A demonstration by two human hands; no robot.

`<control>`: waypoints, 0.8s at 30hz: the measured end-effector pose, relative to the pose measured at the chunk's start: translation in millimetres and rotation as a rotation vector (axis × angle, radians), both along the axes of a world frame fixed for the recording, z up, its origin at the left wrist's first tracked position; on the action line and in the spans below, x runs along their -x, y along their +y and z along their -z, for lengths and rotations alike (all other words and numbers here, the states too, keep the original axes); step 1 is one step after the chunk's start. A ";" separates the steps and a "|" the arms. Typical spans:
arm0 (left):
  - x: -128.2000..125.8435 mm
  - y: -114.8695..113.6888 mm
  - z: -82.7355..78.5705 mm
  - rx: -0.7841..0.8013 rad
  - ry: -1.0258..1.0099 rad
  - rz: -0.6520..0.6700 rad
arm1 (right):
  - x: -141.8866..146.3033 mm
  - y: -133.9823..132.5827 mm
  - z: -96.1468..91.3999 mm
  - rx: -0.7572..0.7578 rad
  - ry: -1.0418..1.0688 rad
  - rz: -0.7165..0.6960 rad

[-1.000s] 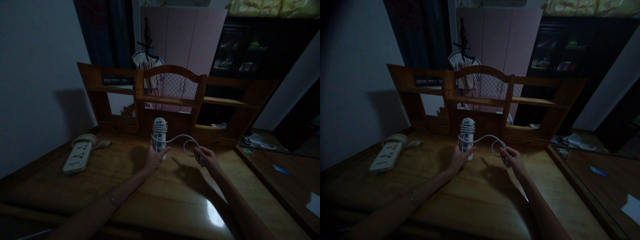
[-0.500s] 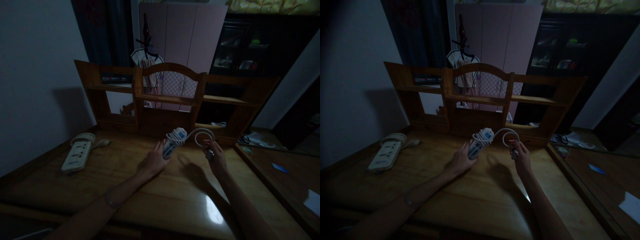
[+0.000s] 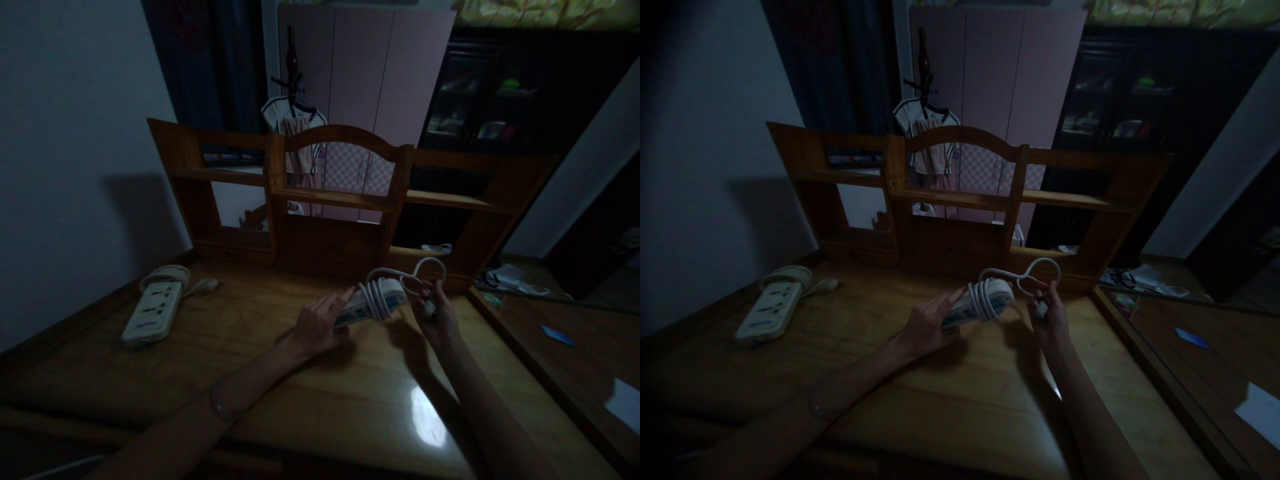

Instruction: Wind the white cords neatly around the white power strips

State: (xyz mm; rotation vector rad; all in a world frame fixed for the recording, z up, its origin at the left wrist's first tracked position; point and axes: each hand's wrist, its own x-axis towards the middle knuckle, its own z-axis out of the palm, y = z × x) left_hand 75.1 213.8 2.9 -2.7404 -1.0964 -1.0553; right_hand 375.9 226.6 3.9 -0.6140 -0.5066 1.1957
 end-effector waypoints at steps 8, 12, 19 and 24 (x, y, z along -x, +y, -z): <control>-1.9 3.6 0.1 0.152 -0.327 -0.134 | -5.1 4.2 16.2 0.120 -0.134 -0.031; 0.7 7.2 -3.9 0.280 -0.453 -0.200 | -5.9 3.9 17.2 0.123 -0.123 0.014; 0.4 24.6 6.2 0.423 -0.653 -0.230 | -12.7 4.2 13.4 0.136 0.014 0.160; 1.5 36.7 15.7 0.458 -0.760 -0.221 | -17.3 -0.2 9.7 0.099 0.065 0.261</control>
